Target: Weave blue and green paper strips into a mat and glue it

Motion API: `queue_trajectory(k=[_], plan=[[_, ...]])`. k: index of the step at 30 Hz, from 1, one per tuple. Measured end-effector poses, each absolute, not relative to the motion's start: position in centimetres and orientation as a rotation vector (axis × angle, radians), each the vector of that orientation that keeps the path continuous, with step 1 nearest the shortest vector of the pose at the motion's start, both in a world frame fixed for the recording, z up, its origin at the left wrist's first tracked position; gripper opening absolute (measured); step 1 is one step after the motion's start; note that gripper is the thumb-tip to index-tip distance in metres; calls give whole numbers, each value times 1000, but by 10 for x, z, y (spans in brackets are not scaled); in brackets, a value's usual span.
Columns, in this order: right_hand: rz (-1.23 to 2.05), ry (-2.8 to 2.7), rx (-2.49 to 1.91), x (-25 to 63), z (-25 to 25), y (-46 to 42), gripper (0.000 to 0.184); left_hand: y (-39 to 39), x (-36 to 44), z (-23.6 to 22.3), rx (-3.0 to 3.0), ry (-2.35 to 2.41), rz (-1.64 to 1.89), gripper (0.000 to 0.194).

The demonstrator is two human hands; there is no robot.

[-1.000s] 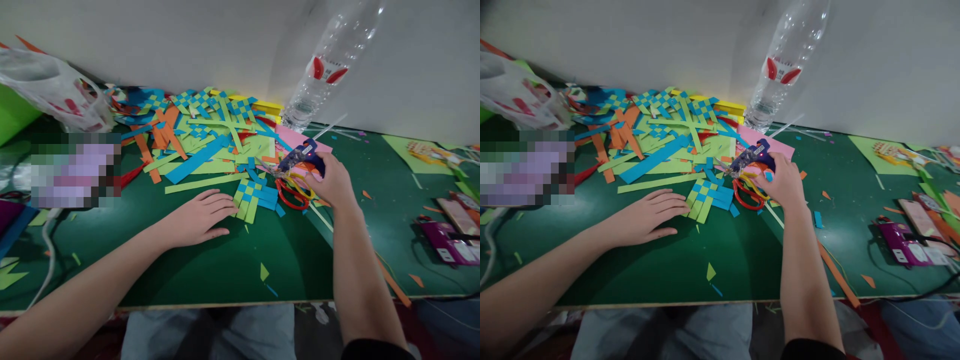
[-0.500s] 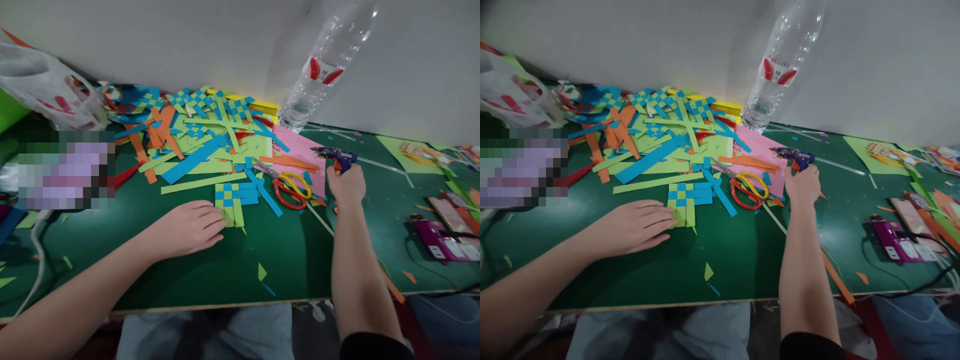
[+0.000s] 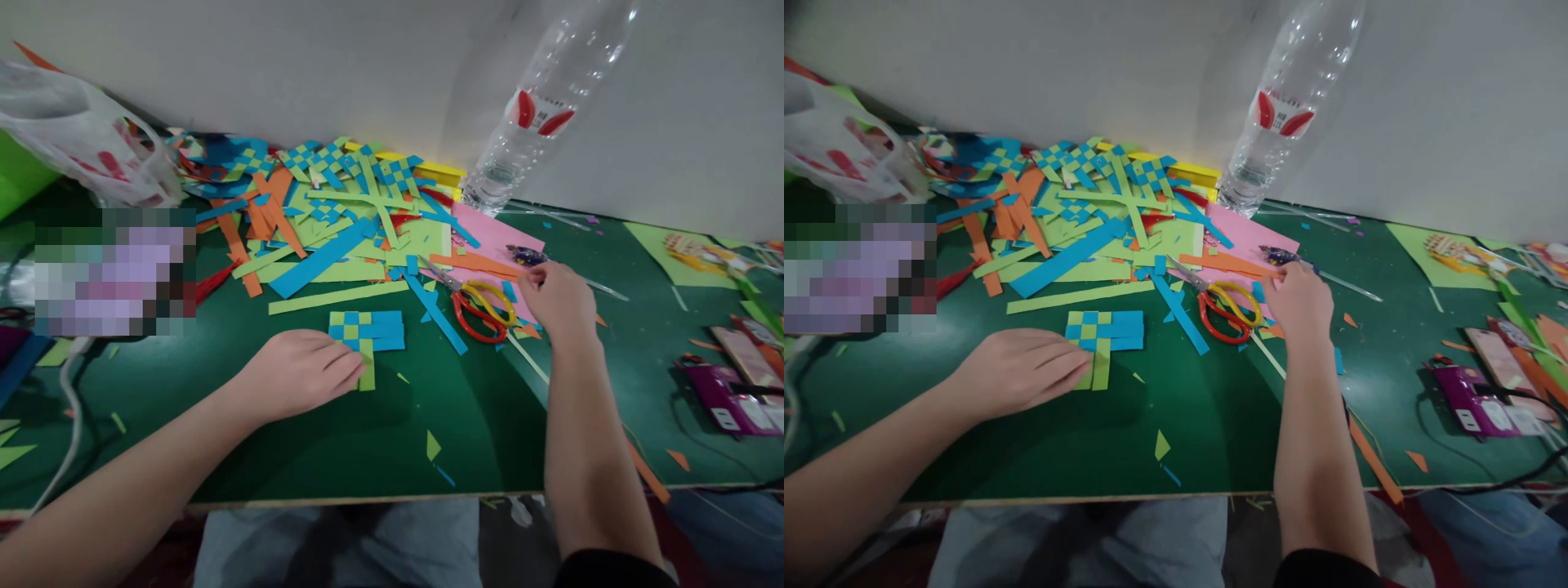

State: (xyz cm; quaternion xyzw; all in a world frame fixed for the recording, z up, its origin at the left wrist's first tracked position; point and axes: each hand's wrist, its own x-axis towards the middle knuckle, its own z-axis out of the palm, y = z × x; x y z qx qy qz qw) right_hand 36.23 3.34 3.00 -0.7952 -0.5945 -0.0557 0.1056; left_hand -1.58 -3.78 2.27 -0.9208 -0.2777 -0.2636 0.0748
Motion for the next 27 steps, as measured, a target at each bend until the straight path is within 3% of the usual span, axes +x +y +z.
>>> queue_trajectory(k=[3,9,14,19,27], plan=[[20,-1990,-2345,335,43,22,45,-31,-18,22,-2580,-791,-897,6],[-7,-2262,-2266,312,41,13,47,-14,-24,10,-2693,-1233,-628,28],[64,-2424,-2101,316,35,16,36,-7,-27,2,-2754,-1349,-483,30],[65,-2367,-2106,312,38,16,27,-2,-30,0,-2764,-1399,-457,28],[74,-2167,-2006,309,47,11,34,-2,-33,1,-2767,-1483,-452,24]])
